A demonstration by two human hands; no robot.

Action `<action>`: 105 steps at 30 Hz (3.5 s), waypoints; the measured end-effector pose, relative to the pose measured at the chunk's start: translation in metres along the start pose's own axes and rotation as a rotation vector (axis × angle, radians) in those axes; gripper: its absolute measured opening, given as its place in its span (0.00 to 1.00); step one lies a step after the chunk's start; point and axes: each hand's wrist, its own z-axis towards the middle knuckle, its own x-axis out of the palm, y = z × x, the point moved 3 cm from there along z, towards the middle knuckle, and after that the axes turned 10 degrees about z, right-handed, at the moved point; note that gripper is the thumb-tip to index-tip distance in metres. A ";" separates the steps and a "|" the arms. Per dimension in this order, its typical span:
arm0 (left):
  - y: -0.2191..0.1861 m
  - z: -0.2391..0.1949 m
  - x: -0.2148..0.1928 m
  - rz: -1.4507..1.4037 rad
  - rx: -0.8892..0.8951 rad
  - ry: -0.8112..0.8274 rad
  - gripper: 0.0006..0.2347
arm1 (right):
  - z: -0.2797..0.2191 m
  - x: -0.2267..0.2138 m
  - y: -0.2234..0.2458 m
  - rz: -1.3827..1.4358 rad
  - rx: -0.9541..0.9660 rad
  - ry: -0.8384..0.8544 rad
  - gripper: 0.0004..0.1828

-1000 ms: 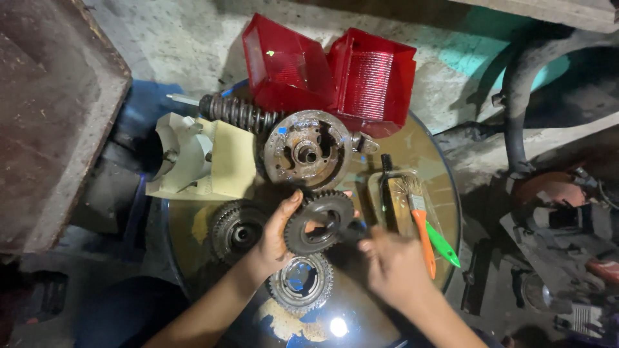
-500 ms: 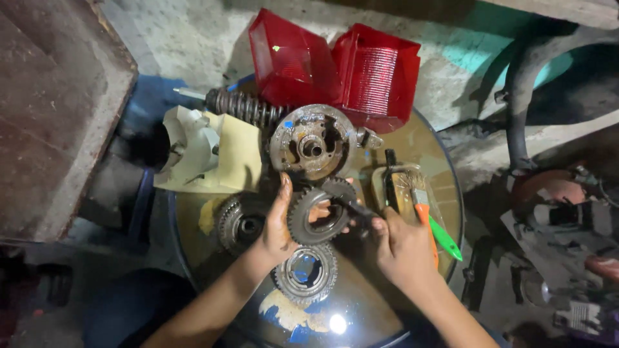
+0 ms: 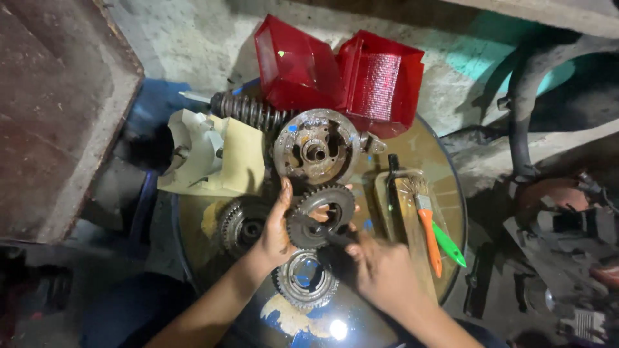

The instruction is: Cleaning motorcycle clutch plates and assembly components using a brush and cleaning fluid.

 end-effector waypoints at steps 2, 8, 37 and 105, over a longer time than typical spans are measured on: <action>0.005 -0.001 -0.011 0.084 -0.054 -0.082 0.44 | 0.007 -0.016 -0.018 -0.017 0.023 -0.030 0.18; -0.011 0.003 0.018 0.218 -0.088 -0.182 0.43 | 0.020 -0.054 -0.038 -0.124 -0.035 -0.009 0.21; -0.029 -0.009 0.073 1.148 0.015 -0.209 0.25 | 0.052 -0.103 0.006 0.254 -0.032 0.153 0.09; -0.048 0.006 0.059 0.643 0.036 -0.280 0.24 | 0.063 -0.104 0.007 0.369 0.216 0.002 0.07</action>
